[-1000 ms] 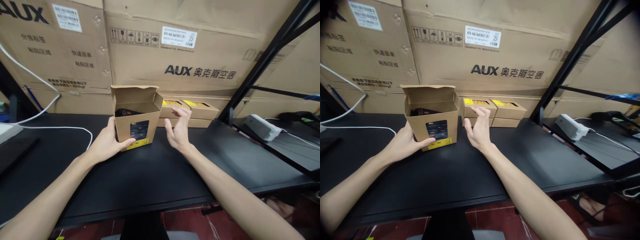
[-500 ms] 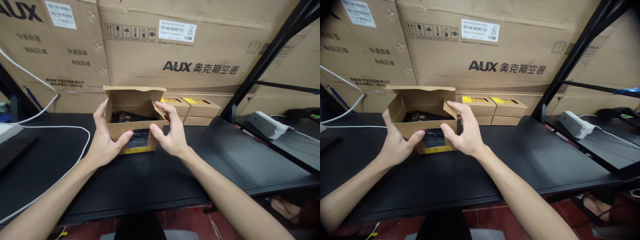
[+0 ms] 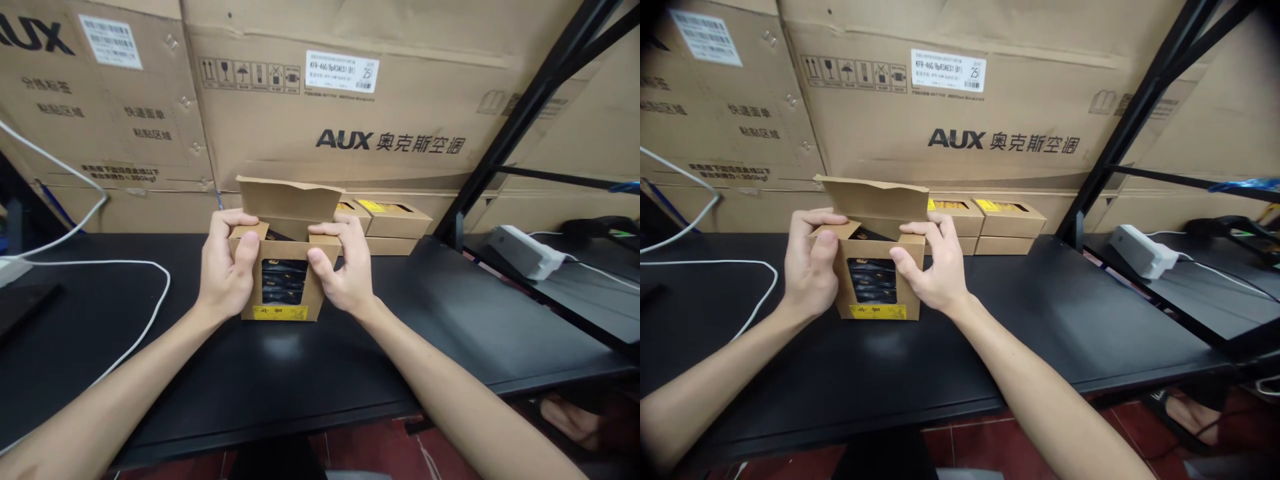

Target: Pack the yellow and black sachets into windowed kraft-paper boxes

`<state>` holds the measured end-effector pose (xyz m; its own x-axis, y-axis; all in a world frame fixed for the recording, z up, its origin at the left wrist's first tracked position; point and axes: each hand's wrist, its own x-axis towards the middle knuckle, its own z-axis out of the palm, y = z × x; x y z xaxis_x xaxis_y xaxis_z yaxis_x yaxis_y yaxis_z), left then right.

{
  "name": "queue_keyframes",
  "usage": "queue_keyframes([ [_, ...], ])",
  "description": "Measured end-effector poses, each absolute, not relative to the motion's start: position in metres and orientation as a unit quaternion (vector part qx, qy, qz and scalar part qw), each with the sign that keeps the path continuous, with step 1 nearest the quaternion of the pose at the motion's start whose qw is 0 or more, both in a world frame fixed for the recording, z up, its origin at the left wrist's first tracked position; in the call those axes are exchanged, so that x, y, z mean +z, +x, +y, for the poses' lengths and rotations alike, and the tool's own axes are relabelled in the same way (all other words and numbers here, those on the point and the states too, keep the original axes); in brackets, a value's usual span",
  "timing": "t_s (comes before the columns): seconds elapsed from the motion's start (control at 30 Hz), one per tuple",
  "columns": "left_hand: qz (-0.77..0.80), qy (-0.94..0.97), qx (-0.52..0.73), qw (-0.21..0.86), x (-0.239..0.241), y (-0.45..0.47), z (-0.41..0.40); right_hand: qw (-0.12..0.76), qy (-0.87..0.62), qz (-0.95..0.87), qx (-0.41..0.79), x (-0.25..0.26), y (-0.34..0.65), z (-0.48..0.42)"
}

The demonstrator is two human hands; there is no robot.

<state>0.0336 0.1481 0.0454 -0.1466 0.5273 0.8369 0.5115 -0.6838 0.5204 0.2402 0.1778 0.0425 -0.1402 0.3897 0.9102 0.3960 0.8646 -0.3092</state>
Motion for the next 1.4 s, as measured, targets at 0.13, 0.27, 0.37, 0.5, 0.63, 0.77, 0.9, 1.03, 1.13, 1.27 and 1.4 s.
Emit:
queue_keyframes([
  [0.13,0.423,0.640,0.641,-0.019,0.042,0.031,0.137,0.642,-0.226,-0.732,0.033,0.039,0.230,0.172],
  [0.27,0.407,0.635,0.656,-0.027,0.041,0.033,0.131,0.638,-0.228,-0.735,0.027,0.041,0.225,0.167],
  [0.37,0.326,0.645,0.691,-0.027,0.039,0.039,0.136,0.640,-0.201,-0.741,-0.019,0.045,0.227,0.166],
  [0.5,0.249,0.657,0.711,-0.023,0.036,0.042,0.143,0.672,-0.155,-0.721,-0.059,0.050,0.228,0.165],
  [0.63,0.235,0.657,0.715,-0.036,0.036,0.042,0.142,0.672,-0.156,-0.723,-0.049,0.052,0.228,0.163],
  [0.77,0.244,0.658,0.711,-0.046,0.037,0.040,0.139,0.667,-0.146,-0.731,-0.018,0.051,0.231,0.162],
  [0.9,0.270,0.656,0.705,-0.014,0.036,0.037,0.137,0.655,-0.161,-0.738,-0.013,0.050,0.233,0.162],
  [1.03,0.288,0.653,0.701,0.010,0.035,0.034,0.136,0.642,-0.177,-0.746,-0.022,0.050,0.234,0.161],
  [1.13,0.287,0.655,0.699,0.014,0.036,0.033,0.136,0.640,-0.172,-0.749,-0.014,0.049,0.234,0.160],
  [1.27,0.285,0.667,0.687,-0.044,0.040,0.033,0.135,0.640,-0.183,-0.746,-0.012,0.047,0.234,0.162],
  [1.4,0.306,0.686,0.653,-0.099,0.043,0.031,0.133,0.641,-0.200,-0.741,-0.008,0.045,0.235,0.164],
])
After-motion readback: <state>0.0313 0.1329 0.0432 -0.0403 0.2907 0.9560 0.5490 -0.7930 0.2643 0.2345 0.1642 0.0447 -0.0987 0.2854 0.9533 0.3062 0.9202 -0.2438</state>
